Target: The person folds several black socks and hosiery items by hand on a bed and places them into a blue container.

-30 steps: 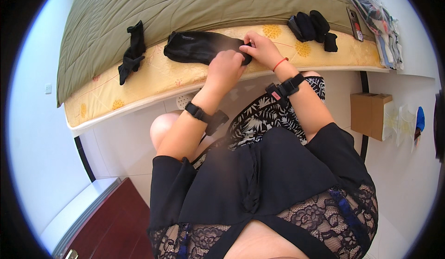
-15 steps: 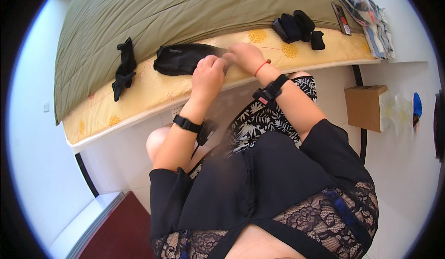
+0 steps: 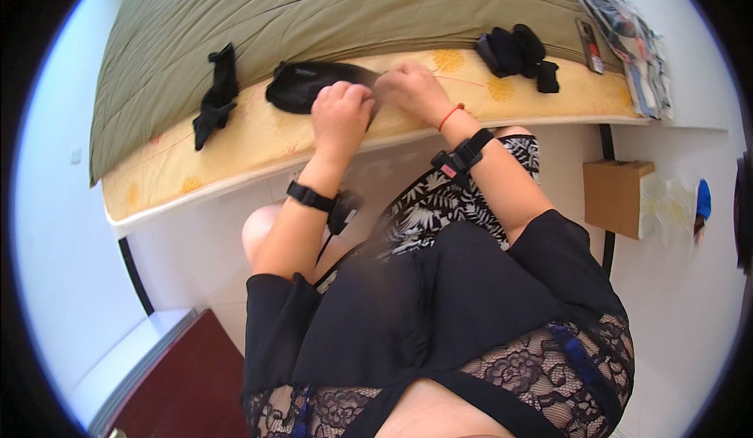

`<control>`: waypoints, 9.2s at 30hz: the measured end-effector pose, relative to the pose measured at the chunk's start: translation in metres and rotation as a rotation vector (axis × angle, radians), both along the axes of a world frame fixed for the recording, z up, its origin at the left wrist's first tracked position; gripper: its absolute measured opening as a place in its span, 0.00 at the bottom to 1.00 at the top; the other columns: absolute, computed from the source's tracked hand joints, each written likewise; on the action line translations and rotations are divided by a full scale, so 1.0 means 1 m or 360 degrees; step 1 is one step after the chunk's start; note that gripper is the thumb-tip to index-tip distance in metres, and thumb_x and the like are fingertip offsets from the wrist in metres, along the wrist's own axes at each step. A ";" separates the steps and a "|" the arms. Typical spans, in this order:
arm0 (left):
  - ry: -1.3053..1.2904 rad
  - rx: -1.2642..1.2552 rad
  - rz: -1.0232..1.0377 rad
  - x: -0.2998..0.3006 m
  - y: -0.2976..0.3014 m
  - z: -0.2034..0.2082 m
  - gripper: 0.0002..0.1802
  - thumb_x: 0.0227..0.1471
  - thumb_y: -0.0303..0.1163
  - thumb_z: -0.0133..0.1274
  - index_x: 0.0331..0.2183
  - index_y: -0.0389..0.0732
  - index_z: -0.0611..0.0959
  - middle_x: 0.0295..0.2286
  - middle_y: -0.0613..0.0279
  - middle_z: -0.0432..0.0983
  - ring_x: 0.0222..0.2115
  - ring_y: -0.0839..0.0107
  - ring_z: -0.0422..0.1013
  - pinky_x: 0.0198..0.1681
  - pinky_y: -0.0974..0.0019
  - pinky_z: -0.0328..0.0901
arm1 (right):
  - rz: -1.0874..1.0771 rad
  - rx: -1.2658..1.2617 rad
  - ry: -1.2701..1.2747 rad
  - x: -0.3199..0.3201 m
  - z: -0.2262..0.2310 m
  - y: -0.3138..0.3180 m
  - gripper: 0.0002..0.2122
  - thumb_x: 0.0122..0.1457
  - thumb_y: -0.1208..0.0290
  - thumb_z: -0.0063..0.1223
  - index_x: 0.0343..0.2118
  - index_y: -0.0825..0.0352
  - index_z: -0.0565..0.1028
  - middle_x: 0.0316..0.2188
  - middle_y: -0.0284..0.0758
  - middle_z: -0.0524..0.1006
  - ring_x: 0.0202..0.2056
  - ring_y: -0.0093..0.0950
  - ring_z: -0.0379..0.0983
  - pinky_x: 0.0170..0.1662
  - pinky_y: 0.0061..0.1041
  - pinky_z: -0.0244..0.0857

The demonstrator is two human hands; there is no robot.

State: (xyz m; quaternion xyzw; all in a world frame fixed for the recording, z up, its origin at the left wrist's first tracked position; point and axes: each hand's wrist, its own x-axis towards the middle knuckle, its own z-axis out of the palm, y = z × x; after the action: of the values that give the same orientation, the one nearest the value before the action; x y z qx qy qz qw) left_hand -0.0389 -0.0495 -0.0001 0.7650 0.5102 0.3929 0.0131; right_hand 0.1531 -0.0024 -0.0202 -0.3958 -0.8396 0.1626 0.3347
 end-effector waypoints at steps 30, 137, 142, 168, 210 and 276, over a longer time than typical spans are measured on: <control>0.0152 -0.0330 -0.0113 0.004 -0.013 -0.006 0.04 0.45 0.32 0.56 0.27 0.54 0.82 0.26 0.71 0.74 0.32 0.66 0.72 0.38 0.59 0.58 | 0.0200 -0.0339 -0.0021 0.031 0.009 -0.002 0.10 0.48 0.74 0.63 0.35 0.65 0.76 0.32 0.37 0.73 0.38 0.35 0.70 0.41 0.30 0.65; 0.0475 -0.0725 -0.0078 -0.029 0.018 0.025 0.20 0.41 0.45 0.64 0.37 0.50 0.81 0.37 0.67 0.76 0.47 0.64 0.67 0.52 0.49 0.53 | 0.0212 -0.0748 -0.0194 -0.014 0.026 0.002 0.20 0.53 0.77 0.57 0.51 0.64 0.71 0.46 0.41 0.75 0.47 0.37 0.73 0.51 0.30 0.66; 0.0657 -0.0699 -0.0103 -0.025 0.013 0.037 0.21 0.42 0.42 0.62 0.41 0.50 0.81 0.39 0.66 0.76 0.49 0.65 0.66 0.57 0.44 0.49 | 0.0253 -0.0681 -0.0245 -0.020 0.032 0.003 0.21 0.51 0.77 0.59 0.50 0.64 0.71 0.44 0.42 0.76 0.46 0.39 0.72 0.49 0.31 0.66; -0.0727 -0.0973 -0.0627 -0.040 0.003 0.044 0.12 0.36 0.24 0.55 0.27 0.39 0.70 0.21 0.64 0.67 0.22 0.75 0.63 0.24 0.70 0.61 | 0.0450 0.0301 0.0026 -0.031 0.079 -0.040 0.12 0.43 0.77 0.60 0.31 0.66 0.70 0.39 0.37 0.74 0.43 0.40 0.70 0.45 0.36 0.66; -0.1518 -0.1682 -0.0771 -0.015 0.003 0.042 0.18 0.53 0.31 0.60 0.47 0.41 0.79 0.37 0.65 0.76 0.38 0.78 0.72 0.38 0.72 0.71 | 0.0004 -0.1056 0.0863 -0.003 0.047 -0.046 0.07 0.52 0.74 0.57 0.33 0.68 0.73 0.28 0.28 0.72 0.29 0.18 0.66 0.32 0.20 0.63; 0.0281 -0.0444 0.0241 -0.128 -0.255 0.341 0.31 0.52 0.38 0.60 0.53 0.32 0.72 0.41 0.58 0.73 0.35 0.74 0.68 0.38 0.74 0.62 | 0.0019 -0.0662 -0.0592 0.169 0.106 -0.085 0.20 0.55 0.66 0.59 0.49 0.68 0.73 0.49 0.49 0.71 0.53 0.45 0.67 0.55 0.36 0.61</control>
State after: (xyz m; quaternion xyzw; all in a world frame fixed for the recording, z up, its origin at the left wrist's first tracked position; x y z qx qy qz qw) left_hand -0.1667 -0.3043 0.3408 0.7466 0.6150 0.2495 0.0446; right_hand 0.3223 -0.0875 0.0856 -0.4741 -0.8374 0.2581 0.0854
